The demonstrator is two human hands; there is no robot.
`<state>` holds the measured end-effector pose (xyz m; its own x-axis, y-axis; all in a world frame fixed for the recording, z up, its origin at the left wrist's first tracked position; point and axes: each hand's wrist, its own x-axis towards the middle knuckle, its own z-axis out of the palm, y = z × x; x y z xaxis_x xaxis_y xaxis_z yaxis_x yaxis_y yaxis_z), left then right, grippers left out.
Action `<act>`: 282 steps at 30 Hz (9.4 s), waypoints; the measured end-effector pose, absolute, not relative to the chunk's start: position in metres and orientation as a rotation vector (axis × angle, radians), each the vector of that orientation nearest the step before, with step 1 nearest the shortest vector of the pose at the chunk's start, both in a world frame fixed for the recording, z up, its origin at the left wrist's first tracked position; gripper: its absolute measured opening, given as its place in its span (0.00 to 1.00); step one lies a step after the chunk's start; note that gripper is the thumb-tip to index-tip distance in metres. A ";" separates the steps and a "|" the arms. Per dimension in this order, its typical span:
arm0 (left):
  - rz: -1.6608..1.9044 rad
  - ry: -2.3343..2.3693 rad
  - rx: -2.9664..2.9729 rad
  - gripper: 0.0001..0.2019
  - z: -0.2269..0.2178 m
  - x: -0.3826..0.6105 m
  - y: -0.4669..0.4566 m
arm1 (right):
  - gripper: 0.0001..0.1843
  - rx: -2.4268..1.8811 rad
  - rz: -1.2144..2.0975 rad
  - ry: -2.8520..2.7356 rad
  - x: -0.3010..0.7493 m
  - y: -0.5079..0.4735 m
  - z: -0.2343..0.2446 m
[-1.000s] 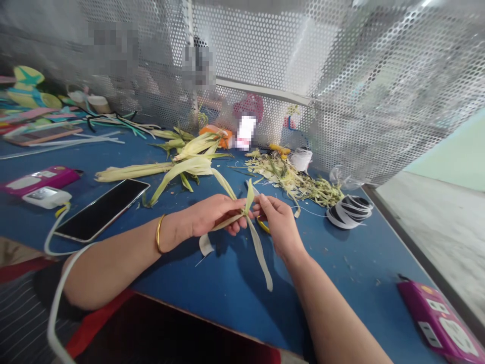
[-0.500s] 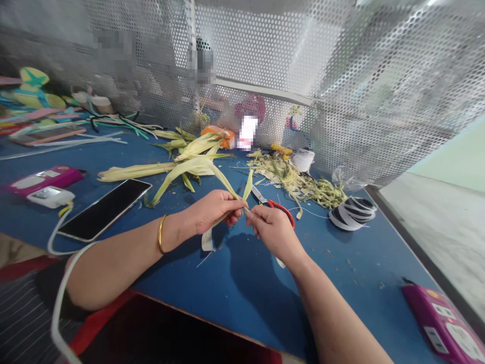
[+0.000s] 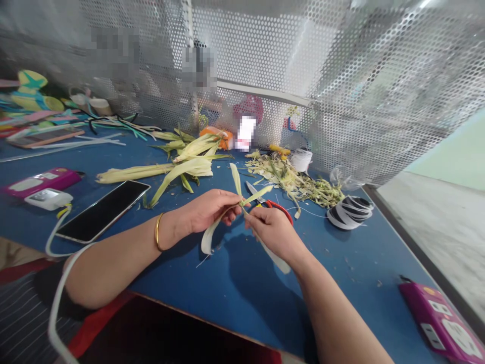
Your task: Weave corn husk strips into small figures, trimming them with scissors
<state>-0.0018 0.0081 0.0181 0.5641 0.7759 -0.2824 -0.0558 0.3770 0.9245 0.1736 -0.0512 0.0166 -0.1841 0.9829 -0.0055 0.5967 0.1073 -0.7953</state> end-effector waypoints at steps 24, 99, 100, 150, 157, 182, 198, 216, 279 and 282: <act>0.407 0.814 1.456 0.10 0.012 0.011 -0.019 | 0.09 -1.417 0.722 -1.356 0.153 -0.052 -0.001; 0.565 0.386 0.788 0.08 0.012 -0.001 0.007 | 0.15 -1.210 0.999 -1.298 0.157 -0.050 0.009; 0.556 0.382 0.788 0.08 0.012 -0.001 0.007 | 0.14 -1.209 0.996 -1.287 0.156 -0.050 0.009; 0.903 0.960 1.087 0.05 0.007 0.009 0.002 | 0.21 -1.464 0.527 -1.537 0.166 -0.047 0.001; 0.663 0.831 1.483 0.08 0.003 0.009 -0.005 | 0.20 -1.362 1.152 -1.189 0.167 -0.043 0.003; 0.772 0.915 1.197 0.12 0.010 0.005 0.003 | 0.15 -1.298 0.412 -1.229 0.180 -0.042 0.010; 0.707 0.777 2.634 0.12 0.016 -0.009 0.009 | 0.08 -1.169 0.239 -1.576 0.178 -0.051 0.011; 0.701 0.925 1.177 0.06 0.021 -0.003 0.006 | 0.07 -1.033 -0.005 -1.810 0.159 -0.067 0.007; 0.809 0.832 1.083 0.15 0.011 0.006 0.001 | 0.17 -1.328 0.729 -1.277 0.153 -0.044 -0.021; 0.793 0.838 1.149 0.16 0.011 0.005 0.000 | 0.17 -1.312 0.715 -1.337 0.154 -0.042 -0.020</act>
<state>0.0049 0.0003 0.0114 0.4690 0.8703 -0.1503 -0.1020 0.2224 0.9696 0.1540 -0.0424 -0.0197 0.1880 0.9433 0.2735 0.2962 0.2111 -0.9315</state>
